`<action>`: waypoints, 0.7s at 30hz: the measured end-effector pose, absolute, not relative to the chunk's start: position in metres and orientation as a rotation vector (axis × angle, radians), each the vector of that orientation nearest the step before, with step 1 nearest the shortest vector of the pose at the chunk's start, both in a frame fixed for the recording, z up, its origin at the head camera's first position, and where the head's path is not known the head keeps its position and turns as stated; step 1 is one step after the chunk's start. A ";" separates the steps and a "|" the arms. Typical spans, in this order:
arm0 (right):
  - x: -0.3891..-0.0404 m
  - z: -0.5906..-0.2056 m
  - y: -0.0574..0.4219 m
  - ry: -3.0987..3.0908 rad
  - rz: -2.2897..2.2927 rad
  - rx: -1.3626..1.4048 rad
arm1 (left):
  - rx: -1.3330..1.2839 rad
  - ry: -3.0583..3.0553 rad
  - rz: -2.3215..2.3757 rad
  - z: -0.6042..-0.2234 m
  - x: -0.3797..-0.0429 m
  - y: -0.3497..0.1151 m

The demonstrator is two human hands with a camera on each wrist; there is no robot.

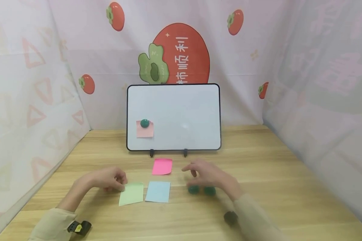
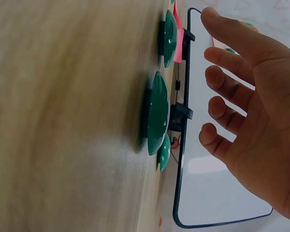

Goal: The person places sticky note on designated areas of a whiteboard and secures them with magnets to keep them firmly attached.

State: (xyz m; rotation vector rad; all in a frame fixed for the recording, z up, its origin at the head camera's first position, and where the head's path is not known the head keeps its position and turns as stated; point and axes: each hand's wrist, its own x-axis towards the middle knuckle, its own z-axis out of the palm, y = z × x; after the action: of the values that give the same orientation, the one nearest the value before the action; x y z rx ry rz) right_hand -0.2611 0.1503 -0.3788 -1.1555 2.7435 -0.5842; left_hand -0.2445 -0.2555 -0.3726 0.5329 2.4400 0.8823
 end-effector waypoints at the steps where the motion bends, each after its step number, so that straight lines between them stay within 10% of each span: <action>1: -0.262 -0.380 0.152 2.727 -0.603 -1.152 | 0.530 2.439 0.879 -0.373 -0.244 -0.255; 21: -0.268 -0.389 0.170 2.532 -0.702 -1.179 | 0.656 2.505 0.851 -0.377 -0.250 -0.257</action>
State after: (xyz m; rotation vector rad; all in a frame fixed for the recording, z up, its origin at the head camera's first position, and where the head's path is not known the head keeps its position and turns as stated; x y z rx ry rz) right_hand -0.2678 0.1703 -0.3886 -1.1788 2.5318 -0.7016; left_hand -0.2502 -0.2569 -0.3773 0.6558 2.5054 0.8508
